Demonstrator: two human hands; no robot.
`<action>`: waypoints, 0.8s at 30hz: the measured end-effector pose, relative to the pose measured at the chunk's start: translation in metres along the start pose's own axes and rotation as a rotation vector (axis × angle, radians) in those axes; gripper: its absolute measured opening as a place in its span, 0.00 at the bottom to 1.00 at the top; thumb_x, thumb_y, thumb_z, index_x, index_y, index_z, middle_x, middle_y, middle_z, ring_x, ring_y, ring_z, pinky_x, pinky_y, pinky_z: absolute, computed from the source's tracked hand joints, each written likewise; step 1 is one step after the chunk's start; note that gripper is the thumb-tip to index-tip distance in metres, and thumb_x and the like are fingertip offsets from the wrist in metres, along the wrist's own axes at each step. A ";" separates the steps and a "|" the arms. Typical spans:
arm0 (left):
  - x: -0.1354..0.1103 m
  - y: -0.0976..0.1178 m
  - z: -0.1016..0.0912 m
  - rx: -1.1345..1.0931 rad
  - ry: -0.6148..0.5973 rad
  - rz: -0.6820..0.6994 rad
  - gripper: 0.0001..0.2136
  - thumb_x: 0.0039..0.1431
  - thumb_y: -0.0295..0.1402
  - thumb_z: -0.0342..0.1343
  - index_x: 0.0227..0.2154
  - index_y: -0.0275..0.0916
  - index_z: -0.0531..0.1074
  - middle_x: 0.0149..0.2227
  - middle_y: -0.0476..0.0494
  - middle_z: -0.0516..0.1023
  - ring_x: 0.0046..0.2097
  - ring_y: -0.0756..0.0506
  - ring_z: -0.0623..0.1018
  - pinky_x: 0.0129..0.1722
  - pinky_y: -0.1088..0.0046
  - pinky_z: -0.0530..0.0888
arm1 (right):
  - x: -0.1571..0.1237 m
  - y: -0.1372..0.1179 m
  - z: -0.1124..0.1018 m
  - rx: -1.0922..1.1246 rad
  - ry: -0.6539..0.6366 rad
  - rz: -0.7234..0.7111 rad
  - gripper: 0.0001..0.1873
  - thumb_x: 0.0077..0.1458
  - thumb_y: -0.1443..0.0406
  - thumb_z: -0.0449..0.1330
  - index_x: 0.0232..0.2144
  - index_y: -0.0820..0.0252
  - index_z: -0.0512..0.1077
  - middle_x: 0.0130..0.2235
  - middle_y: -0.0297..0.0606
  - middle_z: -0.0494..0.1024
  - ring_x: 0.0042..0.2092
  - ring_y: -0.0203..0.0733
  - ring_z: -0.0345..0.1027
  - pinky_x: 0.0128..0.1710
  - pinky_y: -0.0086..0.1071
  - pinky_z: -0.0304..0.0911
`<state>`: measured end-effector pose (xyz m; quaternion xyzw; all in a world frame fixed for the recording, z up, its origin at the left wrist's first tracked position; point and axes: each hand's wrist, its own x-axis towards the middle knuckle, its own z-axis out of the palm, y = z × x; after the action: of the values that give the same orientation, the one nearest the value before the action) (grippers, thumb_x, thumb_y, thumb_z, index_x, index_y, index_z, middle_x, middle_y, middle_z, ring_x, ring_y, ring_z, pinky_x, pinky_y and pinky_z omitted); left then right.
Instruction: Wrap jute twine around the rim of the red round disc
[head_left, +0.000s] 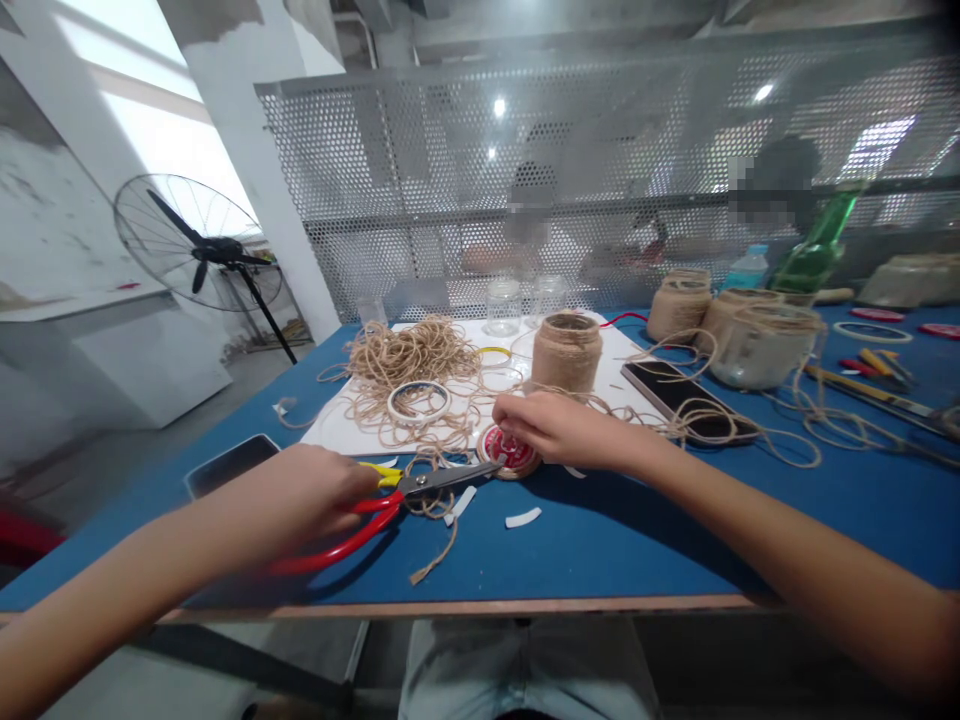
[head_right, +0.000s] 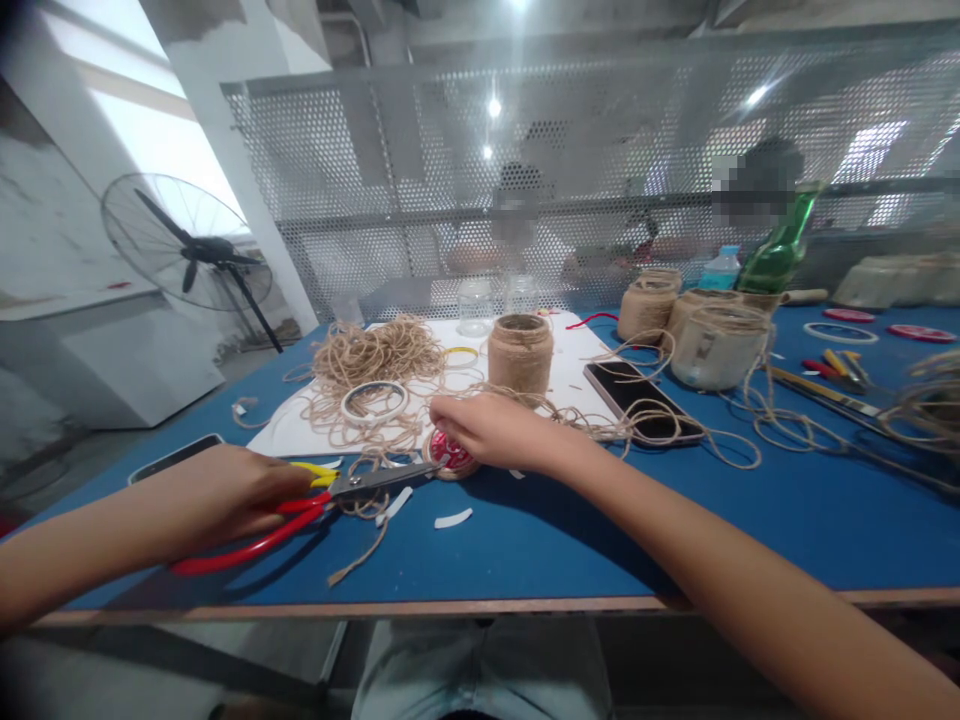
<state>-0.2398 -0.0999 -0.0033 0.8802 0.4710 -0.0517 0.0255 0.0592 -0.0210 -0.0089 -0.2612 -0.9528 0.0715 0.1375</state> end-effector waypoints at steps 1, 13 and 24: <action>0.000 0.000 0.000 0.034 -0.030 -0.007 0.08 0.54 0.32 0.46 0.29 0.40 0.70 0.24 0.45 0.74 0.23 0.49 0.69 0.23 0.74 0.55 | 0.000 0.000 0.000 0.000 0.001 -0.001 0.08 0.59 0.65 0.42 0.35 0.58 0.60 0.29 0.37 0.69 0.30 0.37 0.60 0.29 0.27 0.50; -0.001 0.005 0.000 0.091 -0.054 0.013 0.09 0.56 0.32 0.43 0.26 0.39 0.68 0.23 0.45 0.73 0.23 0.49 0.70 0.23 0.73 0.55 | 0.001 0.000 0.000 0.034 0.024 -0.028 0.07 0.58 0.66 0.43 0.33 0.58 0.61 0.29 0.37 0.69 0.31 0.37 0.60 0.29 0.28 0.51; -0.001 0.011 0.001 0.114 -0.028 0.010 0.11 0.56 0.33 0.43 0.28 0.38 0.70 0.22 0.43 0.73 0.21 0.48 0.70 0.22 0.72 0.55 | 0.001 -0.001 -0.001 0.041 0.033 -0.050 0.06 0.57 0.67 0.44 0.32 0.59 0.61 0.31 0.37 0.69 0.32 0.36 0.60 0.30 0.28 0.51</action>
<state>-0.2311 -0.1065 -0.0039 0.8818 0.4626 -0.0906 -0.0177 0.0579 -0.0207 -0.0077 -0.2355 -0.9549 0.0831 0.1604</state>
